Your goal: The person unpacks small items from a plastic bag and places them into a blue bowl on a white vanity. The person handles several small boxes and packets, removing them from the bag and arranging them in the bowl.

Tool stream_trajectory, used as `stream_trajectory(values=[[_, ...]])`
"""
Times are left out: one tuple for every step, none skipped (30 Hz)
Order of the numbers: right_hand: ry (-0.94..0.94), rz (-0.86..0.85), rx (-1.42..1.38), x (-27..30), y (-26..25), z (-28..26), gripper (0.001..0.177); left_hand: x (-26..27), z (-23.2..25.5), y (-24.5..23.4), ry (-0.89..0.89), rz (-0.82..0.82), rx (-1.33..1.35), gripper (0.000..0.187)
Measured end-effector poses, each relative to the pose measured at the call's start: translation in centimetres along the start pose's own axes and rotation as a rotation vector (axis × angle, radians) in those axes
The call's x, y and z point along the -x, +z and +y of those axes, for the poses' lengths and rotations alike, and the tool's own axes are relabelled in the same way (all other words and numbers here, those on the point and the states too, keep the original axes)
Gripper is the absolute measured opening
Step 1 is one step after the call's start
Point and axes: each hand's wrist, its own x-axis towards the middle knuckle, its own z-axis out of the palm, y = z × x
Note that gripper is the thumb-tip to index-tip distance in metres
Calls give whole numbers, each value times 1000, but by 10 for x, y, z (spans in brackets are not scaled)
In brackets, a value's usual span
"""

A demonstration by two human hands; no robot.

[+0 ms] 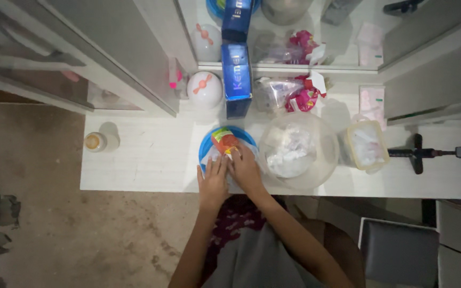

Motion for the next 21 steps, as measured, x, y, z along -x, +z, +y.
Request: stream_trajectory(values=[[9, -3, 24, 0, 1, 0, 48, 0, 0, 1, -3, -1, 1, 80], [17, -2, 45, -1, 1, -3, 48, 0, 0, 1, -4, -1, -1, 81], [55, -42, 51, -2, 0, -7, 48, -2, 0, -1, -5, -1, -3, 82], [95, -82, 56, -2, -3, -13, 48, -4, 0, -3, 12, 46, -11, 74], [135, -121, 61, -3, -9, -19, 48, -8, 2, -8, 29, 93, -18, 67], [97, -77, -11, -3, -18, -25, 51, -13, 6, -13, 46, 142, -24, 60], [57, -32, -83, -1, -30, -32, 53, -15, 12, -22, 54, 173, 34, 55], [13, 19, -152, -4, -41, -37, 56, -19, 18, -33, 66, 209, 94, 50], [42, -5, -214, -5, -55, -41, 54, -22, 25, -45, 79, 246, 155, 45], [73, -30, -277, -3, -72, -43, 52, -25, 33, -57, 102, 266, 176, 43], [103, -56, -340, -4, -88, -41, 51, -28, 44, -67, 125, 285, 198, 42], [86, -26, -299, -7, -103, -35, 47, -30, 55, -76, 146, 301, 220, 40], [68, 3, -257, -10, -119, -26, 44, -37, 66, -83, 197, 313, 218, 41], [55, 32, -215, -11, -132, -17, 41, -43, 78, -87, 248, 321, 216, 42], [129, 32, -173, -13, -142, -7, 39, -49, 89, -89, 299, 329, 215, 43], [203, 35, -129, -16, -152, 6, 37, -55, 100, -88, 324, 303, 198, 43], [277, 39, -86, -17, -159, 19, 35, -61, 112, -85, 349, 277, 181, 44], [337, 12, -49, -21, -163, 33, 38, -68, 122, -81, 379, 253, 163, 44], [398, -15, -14, -24, -165, 47, 41, -75, 131, -75, 402, 243, 179, 46], [461, -43, 20, -22, -165, 58, 45, -80, 140, -67, 425, 231, 195, 48], [428, -4, 47, -18, -163, 68, 49, -85, 147, -59, 447, 219, 211, 49]])
